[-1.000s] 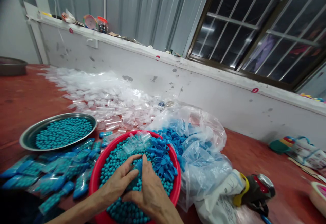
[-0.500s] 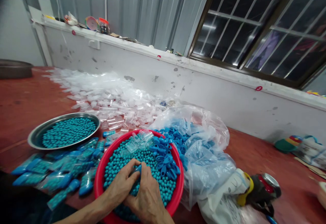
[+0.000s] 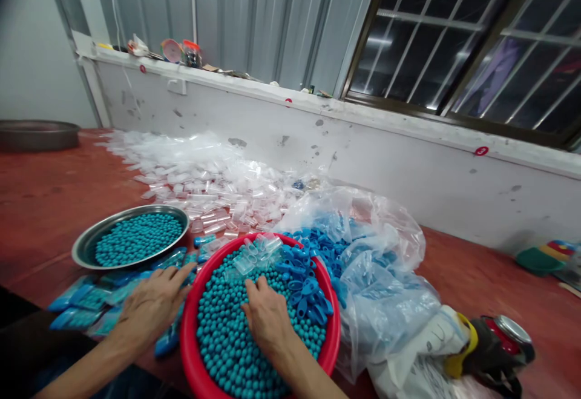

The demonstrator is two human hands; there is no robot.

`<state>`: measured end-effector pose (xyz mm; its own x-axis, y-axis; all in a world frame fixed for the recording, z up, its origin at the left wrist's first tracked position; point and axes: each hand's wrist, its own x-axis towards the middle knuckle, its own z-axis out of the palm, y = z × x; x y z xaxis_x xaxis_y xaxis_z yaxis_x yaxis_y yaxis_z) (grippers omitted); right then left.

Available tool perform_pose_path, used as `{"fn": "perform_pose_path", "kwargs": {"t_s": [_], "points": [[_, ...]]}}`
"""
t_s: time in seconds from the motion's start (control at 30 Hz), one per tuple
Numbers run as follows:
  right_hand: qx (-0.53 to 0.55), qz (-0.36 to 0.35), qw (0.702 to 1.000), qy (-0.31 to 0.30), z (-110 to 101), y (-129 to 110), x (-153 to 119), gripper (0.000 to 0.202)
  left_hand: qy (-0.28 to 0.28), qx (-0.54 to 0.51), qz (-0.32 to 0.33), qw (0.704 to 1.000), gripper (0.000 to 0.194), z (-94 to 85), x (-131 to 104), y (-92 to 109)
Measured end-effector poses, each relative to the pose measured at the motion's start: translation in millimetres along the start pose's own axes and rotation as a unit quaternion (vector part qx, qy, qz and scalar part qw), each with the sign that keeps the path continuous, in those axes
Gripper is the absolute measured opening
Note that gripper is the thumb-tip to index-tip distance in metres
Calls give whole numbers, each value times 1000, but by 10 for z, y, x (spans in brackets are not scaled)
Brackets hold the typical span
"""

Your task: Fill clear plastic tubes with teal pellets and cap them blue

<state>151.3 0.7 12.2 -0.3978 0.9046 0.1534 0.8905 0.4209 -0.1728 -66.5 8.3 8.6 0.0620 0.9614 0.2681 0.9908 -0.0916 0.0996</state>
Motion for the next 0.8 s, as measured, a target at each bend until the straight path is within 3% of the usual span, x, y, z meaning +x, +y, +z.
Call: {"fn": "perform_pose_path", "kwargs": {"t_s": [0.1,0.23,0.4,0.5,0.57,0.67,0.73,0.8], "points": [[-62,-34,997,19,129,-127,336,25,-6,-32,29,999,37,49,29,159],[-92,-33,995,22,266,-93,613,20,-11,-99,58,993,37,97,66,317],[-57,-42,997,25,182,47,466,14,-22,-171,86,981,43,164,115,477],[131,-41,990,27,116,92,263,12,-62,-337,115,932,41,205,174,585],[320,-6,947,19,116,115,147,14,-112,-470,73,872,37,224,214,647],[542,60,838,-9,161,137,30,14,-211,-597,-5,774,31,239,220,723],[635,96,766,-23,188,145,-14,19,-250,-646,-32,721,27,249,176,766],[677,123,725,-33,199,154,-41,24,-263,-681,-57,681,26,263,116,799]]}}
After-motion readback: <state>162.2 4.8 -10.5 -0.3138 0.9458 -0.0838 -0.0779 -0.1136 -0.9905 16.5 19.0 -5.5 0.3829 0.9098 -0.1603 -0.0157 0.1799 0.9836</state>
